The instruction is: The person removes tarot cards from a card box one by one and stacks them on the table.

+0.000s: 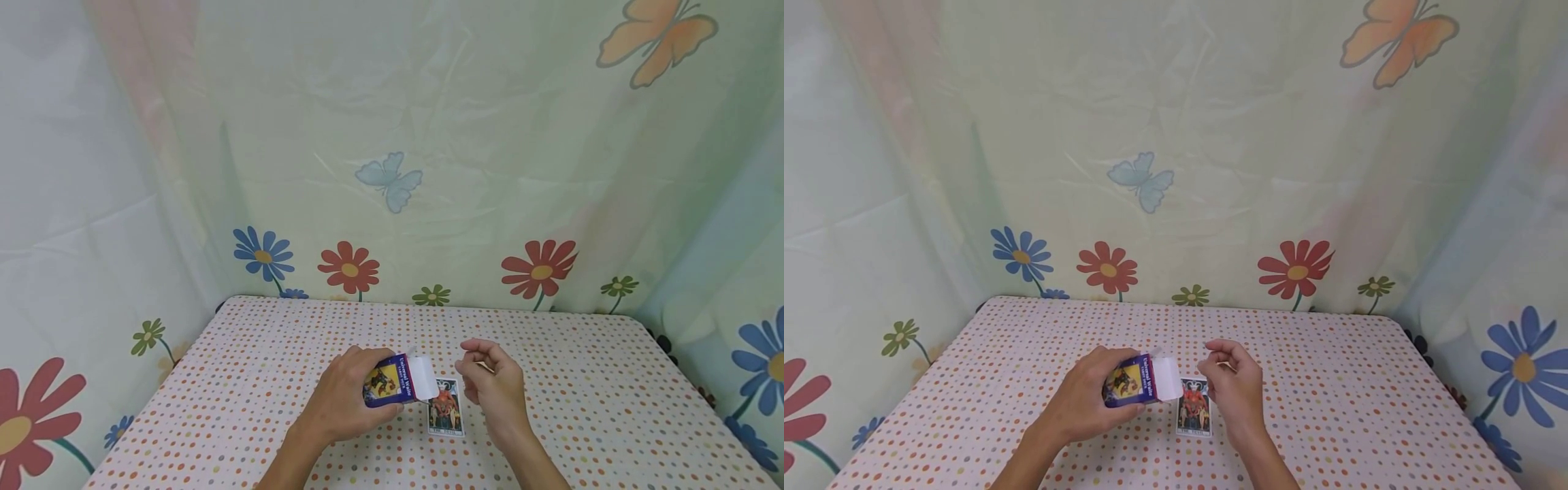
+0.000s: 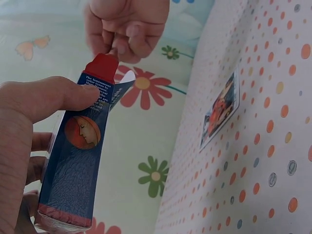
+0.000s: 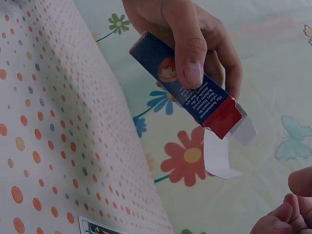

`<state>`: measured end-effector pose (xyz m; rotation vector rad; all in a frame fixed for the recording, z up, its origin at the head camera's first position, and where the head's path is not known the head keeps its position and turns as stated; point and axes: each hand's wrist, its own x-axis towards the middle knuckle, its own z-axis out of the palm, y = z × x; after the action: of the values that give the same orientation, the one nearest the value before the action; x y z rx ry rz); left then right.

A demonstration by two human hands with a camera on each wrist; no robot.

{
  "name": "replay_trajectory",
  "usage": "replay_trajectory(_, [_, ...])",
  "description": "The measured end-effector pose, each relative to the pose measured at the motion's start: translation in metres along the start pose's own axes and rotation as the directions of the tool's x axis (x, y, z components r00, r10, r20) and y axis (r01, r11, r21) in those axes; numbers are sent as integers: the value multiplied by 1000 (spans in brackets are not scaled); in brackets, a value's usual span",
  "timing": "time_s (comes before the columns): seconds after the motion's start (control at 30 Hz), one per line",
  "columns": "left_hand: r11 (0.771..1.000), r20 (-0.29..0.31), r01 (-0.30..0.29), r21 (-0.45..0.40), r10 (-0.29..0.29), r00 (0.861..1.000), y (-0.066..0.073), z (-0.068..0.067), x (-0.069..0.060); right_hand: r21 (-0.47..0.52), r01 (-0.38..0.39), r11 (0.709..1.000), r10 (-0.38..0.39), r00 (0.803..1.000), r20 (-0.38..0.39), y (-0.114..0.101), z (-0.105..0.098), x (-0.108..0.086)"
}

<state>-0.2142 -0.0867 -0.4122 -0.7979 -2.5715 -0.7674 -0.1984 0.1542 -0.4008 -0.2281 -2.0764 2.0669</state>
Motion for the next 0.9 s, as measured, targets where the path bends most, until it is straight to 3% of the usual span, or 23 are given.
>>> replay_trajectory(0.43, [1000,3,-4,-17,4,1000,0,1,0,72,86,994,-89,995,44,-5,9,-9])
replay_trajectory(0.9, [1000,5,-9,-23,9,1000,0,1,0,23,99,995,-101,989,104,-3,17,-15])
